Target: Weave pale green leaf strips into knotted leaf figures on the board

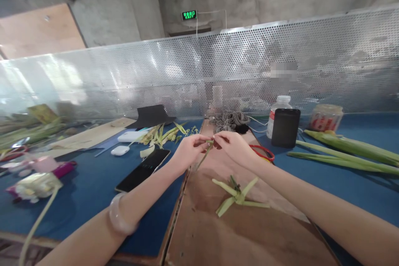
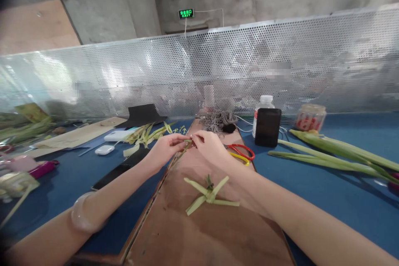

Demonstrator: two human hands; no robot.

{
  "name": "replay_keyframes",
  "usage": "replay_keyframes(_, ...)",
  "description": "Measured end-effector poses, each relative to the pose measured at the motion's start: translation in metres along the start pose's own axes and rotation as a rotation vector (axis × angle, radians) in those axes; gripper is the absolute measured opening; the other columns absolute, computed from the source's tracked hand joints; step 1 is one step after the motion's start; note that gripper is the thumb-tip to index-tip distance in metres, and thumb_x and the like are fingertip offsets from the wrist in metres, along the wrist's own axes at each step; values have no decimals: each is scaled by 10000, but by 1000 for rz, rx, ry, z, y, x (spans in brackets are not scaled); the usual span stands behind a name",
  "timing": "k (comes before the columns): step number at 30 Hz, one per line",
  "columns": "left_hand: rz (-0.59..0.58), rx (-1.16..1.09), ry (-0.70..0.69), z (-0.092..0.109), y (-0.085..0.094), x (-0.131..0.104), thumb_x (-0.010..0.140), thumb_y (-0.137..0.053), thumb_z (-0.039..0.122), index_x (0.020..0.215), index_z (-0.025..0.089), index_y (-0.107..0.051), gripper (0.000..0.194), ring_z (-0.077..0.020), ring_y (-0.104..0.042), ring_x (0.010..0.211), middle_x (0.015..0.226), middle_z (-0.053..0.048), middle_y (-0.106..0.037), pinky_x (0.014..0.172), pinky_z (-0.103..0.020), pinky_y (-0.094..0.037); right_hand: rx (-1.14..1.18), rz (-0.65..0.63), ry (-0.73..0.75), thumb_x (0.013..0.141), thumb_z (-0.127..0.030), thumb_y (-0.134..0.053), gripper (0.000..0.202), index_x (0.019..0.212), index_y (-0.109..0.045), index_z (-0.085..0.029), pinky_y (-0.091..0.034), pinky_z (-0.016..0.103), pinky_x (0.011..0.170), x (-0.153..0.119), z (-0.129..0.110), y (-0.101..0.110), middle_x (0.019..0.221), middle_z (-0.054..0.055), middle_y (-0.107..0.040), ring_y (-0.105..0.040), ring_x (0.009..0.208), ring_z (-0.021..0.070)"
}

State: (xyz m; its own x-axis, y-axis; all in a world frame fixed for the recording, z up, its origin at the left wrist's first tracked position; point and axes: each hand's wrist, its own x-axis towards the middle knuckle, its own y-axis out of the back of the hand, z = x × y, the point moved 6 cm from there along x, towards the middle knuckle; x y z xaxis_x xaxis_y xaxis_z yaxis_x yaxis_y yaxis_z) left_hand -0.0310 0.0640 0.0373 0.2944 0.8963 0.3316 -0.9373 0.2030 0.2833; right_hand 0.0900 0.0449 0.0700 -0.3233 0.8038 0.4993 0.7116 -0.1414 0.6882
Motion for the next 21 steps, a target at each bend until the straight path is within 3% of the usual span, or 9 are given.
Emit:
replay_keyframes(4, 20, 9, 2, -2, 0, 1, 730, -576, 209, 882, 139, -576, 168, -164, -615, 776, 807, -61, -666, 683, -284, -492, 32, -23, -44, 818, -223, -435, 221, 762, -639, -157, -349, 208, 562, -1, 1, -2, 713, 18, -635, -522, 619, 108)
replay_keyframes(10, 65, 89, -75, 1, 5, 3, 707, -577, 195, 809, 135, -536, 125, -150, -604, 709, 742, -42, -637, 676, -284, -476, 37, -77, -41, 806, -211, -446, 222, 678, -612, -139, -343, 208, 526, -2, 3, -8, 621, 9, -592, -489, 560, 100)
replay_keyframes(15, 43, 108, -98, 4, 4, 2, 701, -566, 178, 813, 133, -537, 123, -145, -597, 718, 747, -40, -625, 700, -285, -470, 73, -48, -41, 798, -220, -463, 201, 672, -596, -139, -360, 202, 539, -2, 4, -5, 612, 5, -584, -493, 560, 94)
replay_keyframes(21, 29, 103, -73, 5, 1, 1, 739, -546, 281, 833, 131, -552, 177, -146, -592, 698, 757, -48, -625, 677, -288, -479, -7, -32, -36, 786, -201, -474, 200, 644, -602, -143, -353, 212, 531, -2, 5, -3, 602, 6, -597, -495, 551, 99)
